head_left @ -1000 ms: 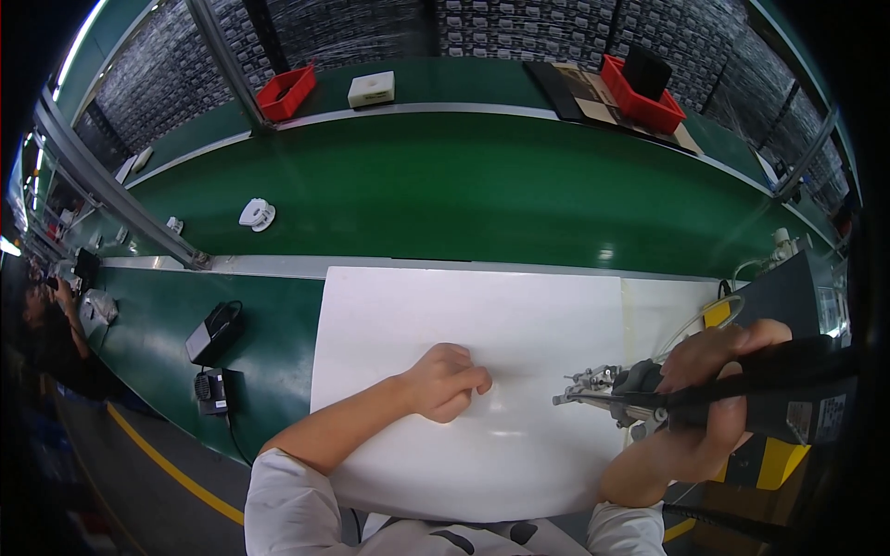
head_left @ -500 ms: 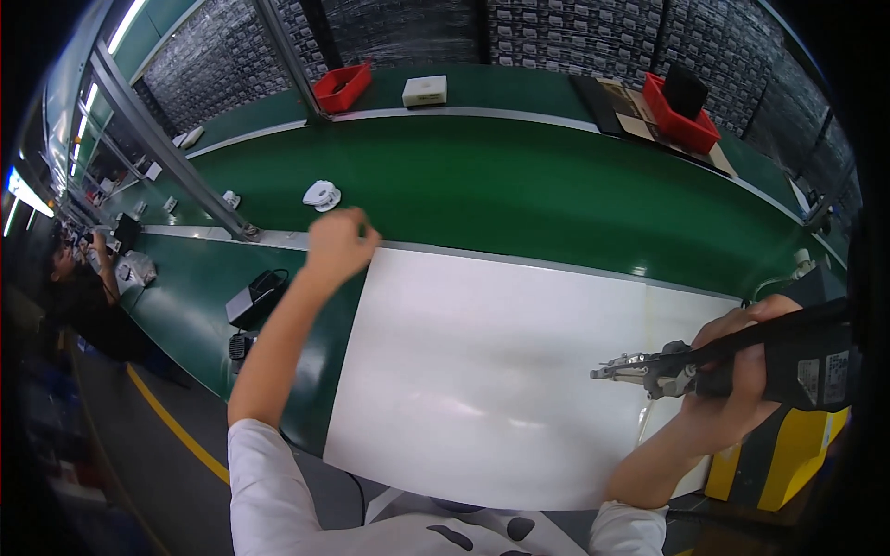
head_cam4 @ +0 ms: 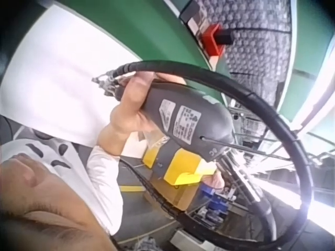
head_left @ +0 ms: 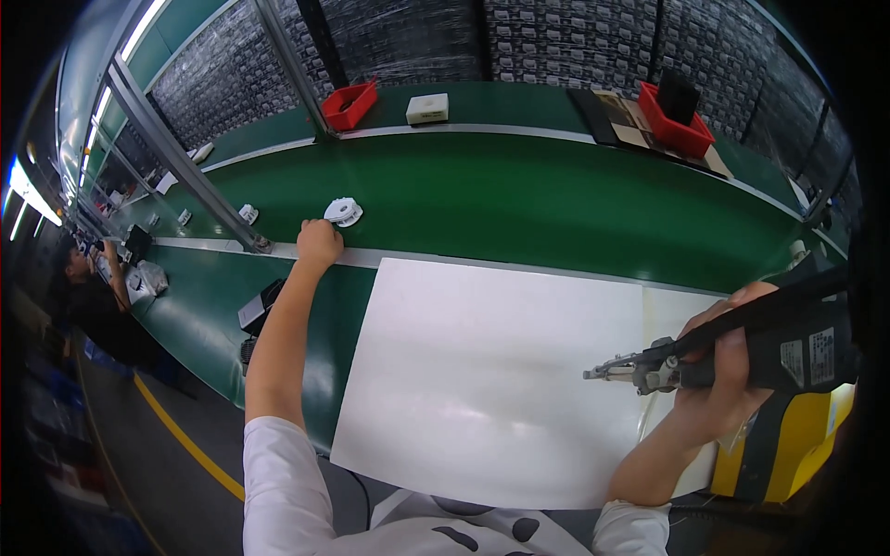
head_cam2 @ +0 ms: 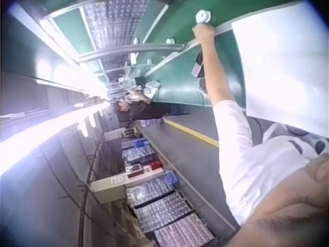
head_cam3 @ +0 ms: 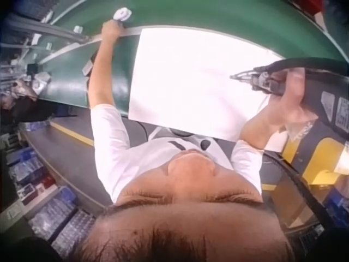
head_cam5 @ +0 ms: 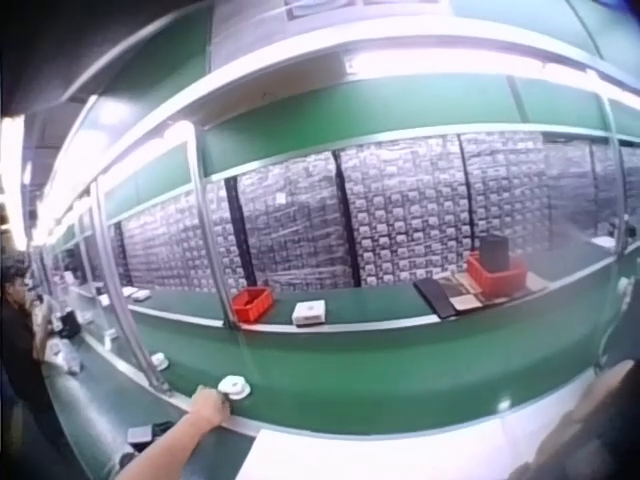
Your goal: The person fastens screws onto white circular LED fixture components using a handheld electronic screwdriver.
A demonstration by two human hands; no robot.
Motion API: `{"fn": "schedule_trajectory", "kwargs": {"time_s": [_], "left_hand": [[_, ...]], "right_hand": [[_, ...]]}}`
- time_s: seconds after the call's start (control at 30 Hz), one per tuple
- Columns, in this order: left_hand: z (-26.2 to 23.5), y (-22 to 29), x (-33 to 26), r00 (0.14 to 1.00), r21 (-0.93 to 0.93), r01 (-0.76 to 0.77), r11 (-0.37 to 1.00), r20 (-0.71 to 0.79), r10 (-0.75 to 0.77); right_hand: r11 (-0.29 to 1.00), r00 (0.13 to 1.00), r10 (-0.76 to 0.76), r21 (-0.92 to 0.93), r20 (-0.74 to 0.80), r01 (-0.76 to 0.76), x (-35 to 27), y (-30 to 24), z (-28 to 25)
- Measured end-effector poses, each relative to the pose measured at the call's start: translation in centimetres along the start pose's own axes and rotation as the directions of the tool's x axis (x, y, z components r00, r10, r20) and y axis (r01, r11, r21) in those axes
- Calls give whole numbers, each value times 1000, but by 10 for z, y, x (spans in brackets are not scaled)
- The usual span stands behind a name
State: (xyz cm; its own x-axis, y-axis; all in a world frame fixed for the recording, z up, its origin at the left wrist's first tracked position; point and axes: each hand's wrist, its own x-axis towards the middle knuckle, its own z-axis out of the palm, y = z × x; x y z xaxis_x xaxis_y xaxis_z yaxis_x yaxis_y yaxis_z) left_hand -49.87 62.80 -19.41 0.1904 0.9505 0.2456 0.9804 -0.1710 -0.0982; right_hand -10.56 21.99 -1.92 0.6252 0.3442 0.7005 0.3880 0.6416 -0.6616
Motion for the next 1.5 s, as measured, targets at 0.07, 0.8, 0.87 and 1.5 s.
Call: {"fn": "schedule_trajectory", "kwargs": {"time_s": [0.07, 0.8, 0.87, 1.5], "left_hand": [[-18, 12, -9, 960, 19, -140, 990, -243, 141], [-104, 256, -226, 386, -408, -895, 181, -505, 772], [-91, 266, -235, 118, -165, -986, 38, -512, 851], [-75, 299, -249, 234, -375, -927, 31, -509, 828]], "right_hand": [[997, 1000, -2, -78, -19, 1, -2, -2, -1], [969, 995, 85, -229, -55, -95, 1, 3, 2], [964, 994, 109, -240, -30, -113, 2, 5, 3], [971, 989, 131, -211, 68, -114, 4, 23, -3]]}}
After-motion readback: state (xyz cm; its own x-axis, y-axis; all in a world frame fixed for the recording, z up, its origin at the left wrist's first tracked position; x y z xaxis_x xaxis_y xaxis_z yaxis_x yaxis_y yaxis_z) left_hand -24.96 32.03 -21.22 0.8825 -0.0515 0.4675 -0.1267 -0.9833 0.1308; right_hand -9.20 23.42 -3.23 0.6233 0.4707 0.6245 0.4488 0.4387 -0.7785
